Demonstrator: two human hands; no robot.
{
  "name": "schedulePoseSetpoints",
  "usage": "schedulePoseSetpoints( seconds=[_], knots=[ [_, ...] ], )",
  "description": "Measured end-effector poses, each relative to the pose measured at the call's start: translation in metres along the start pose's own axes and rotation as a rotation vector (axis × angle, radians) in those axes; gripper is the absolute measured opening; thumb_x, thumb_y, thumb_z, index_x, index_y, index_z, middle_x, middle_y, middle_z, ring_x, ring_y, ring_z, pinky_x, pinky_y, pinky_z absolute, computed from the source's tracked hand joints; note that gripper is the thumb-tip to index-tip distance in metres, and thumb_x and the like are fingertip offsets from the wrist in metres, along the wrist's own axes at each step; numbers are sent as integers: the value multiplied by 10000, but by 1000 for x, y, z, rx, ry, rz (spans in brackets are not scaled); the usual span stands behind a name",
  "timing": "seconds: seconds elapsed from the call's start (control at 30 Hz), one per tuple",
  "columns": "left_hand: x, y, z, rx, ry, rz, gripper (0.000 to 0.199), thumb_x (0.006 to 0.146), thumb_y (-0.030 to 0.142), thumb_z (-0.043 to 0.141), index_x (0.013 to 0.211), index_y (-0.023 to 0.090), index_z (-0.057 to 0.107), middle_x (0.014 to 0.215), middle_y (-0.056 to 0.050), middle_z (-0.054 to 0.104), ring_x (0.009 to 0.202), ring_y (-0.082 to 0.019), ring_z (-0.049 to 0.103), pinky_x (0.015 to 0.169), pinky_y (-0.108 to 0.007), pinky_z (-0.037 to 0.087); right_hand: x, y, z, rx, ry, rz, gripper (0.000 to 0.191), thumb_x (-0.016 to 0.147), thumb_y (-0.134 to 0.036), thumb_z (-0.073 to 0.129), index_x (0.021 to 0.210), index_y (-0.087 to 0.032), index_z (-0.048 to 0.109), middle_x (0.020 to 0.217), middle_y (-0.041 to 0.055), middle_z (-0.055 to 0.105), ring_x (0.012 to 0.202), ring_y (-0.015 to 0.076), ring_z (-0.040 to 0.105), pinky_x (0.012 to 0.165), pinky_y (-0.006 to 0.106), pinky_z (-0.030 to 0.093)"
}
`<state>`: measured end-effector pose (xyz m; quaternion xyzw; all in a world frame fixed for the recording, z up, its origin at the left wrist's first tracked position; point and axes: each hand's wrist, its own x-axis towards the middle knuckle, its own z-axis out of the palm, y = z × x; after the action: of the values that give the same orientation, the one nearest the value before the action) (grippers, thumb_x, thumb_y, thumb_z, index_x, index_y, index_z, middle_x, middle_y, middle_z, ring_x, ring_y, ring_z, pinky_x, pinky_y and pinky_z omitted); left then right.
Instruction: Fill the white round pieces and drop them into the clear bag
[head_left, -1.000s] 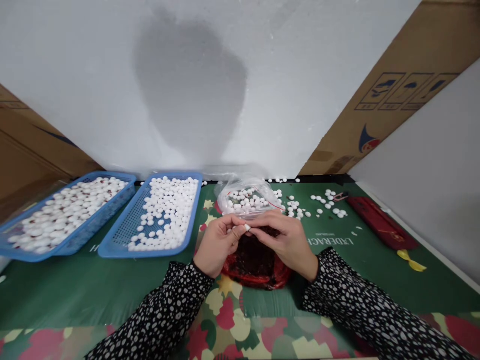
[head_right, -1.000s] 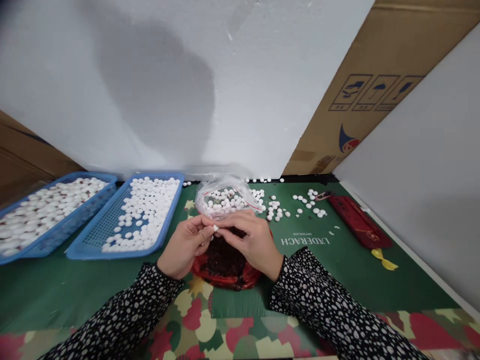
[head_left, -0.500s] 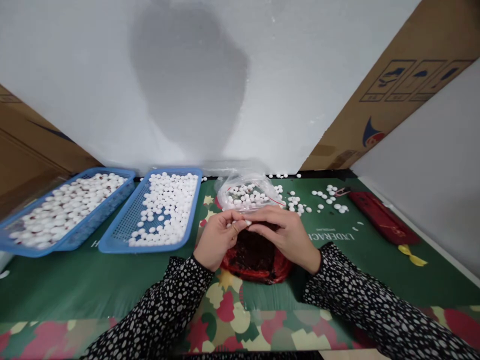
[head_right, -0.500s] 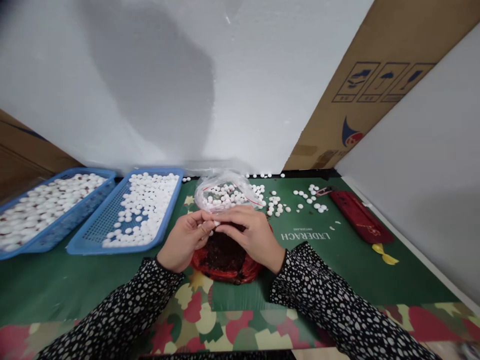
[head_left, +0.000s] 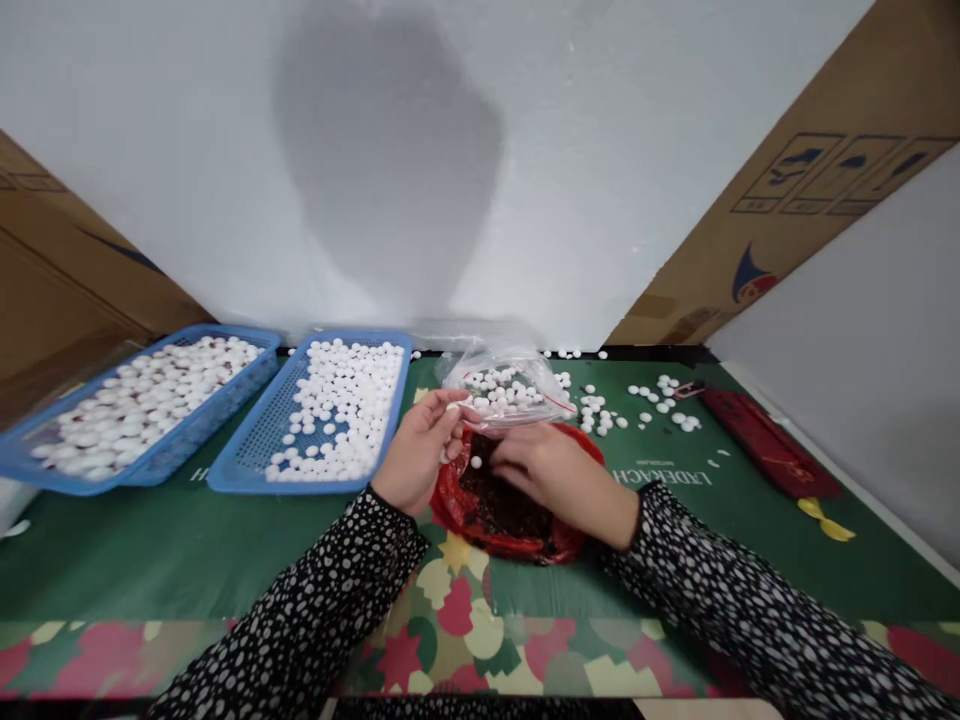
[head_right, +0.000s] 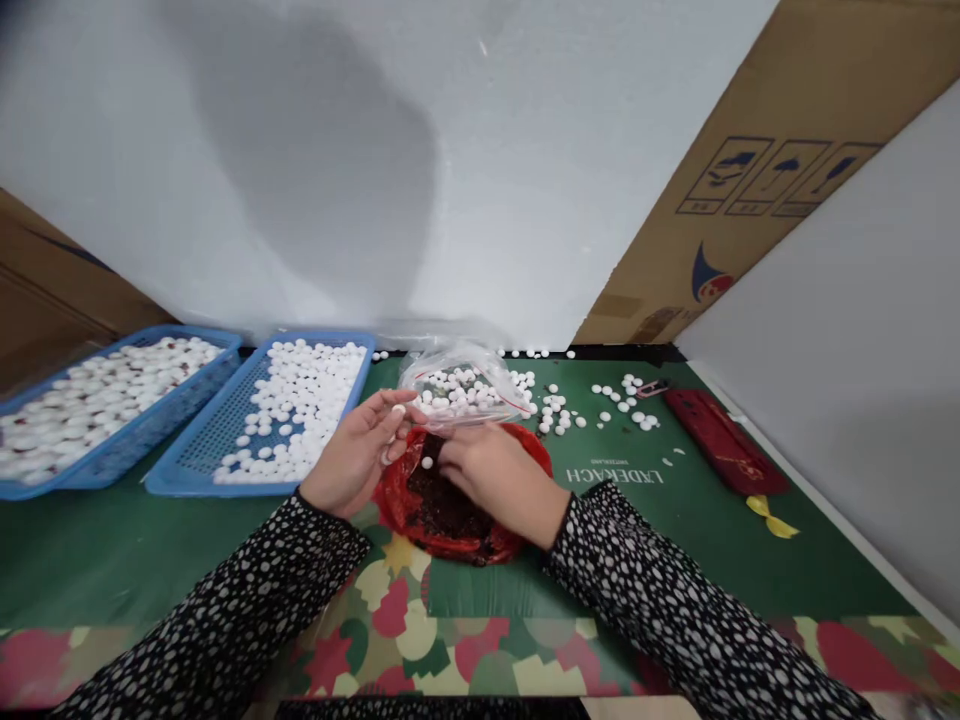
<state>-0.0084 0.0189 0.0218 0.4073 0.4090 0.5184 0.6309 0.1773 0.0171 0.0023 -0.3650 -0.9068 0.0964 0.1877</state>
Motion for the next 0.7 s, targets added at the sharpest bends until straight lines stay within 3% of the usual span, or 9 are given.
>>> schedulePoseSetpoints(
  seconds=[0.07, 0.2, 0.4, 0.57, 0.7],
  knots=[
    [-1, -1, 1, 1, -18, 12, 235, 811, 295, 660, 969, 167, 542, 760, -12, 632, 479, -41, 395, 385, -135, 248, -9, -9, 11, -53, -64, 0, 68, 887, -198, 633, 940, -180, 672, 900, 47, 662, 835, 196, 610, 763, 340, 449],
    [-2, -4, 1, 86, -48, -12, 239, 838, 366, 628, 953, 171, 550, 626, 41, 561, 370, -22, 274, 336, -148, 143, -15, -11, 22, -117, -59, 12, 60, 885, -125, 600, 876, -165, 643, 882, 52, 625, 808, 200, 573, 757, 347, 454],
    [1, -9, 0, 152, -67, -35, 304, 804, 371, 660, 1007, 156, 591, 705, 20, 582, 402, -22, 306, 347, -152, 187, -12, -1, 8, 170, -1, 78, 111, 882, -102, 594, 831, -187, 643, 878, 23, 647, 853, 177, 583, 808, 316, 447],
    [-1, -12, 2, 206, -120, -59, 291, 823, 370, 644, 1016, 179, 540, 796, -5, 655, 406, -22, 311, 365, -153, 195, -13, 4, -4, 426, 145, 207, 109, 919, -155, 559, 824, -197, 591, 845, -6, 645, 801, 149, 581, 762, 273, 436],
    [-3, -16, 3, 303, -153, -34, 234, 784, 331, 695, 885, 161, 572, 812, -37, 685, 516, -58, 473, 437, -162, 301, -12, 2, -8, 449, 226, 255, 153, 953, -189, 488, 808, -199, 538, 728, -21, 576, 679, 141, 525, 653, 250, 398]
  ],
)
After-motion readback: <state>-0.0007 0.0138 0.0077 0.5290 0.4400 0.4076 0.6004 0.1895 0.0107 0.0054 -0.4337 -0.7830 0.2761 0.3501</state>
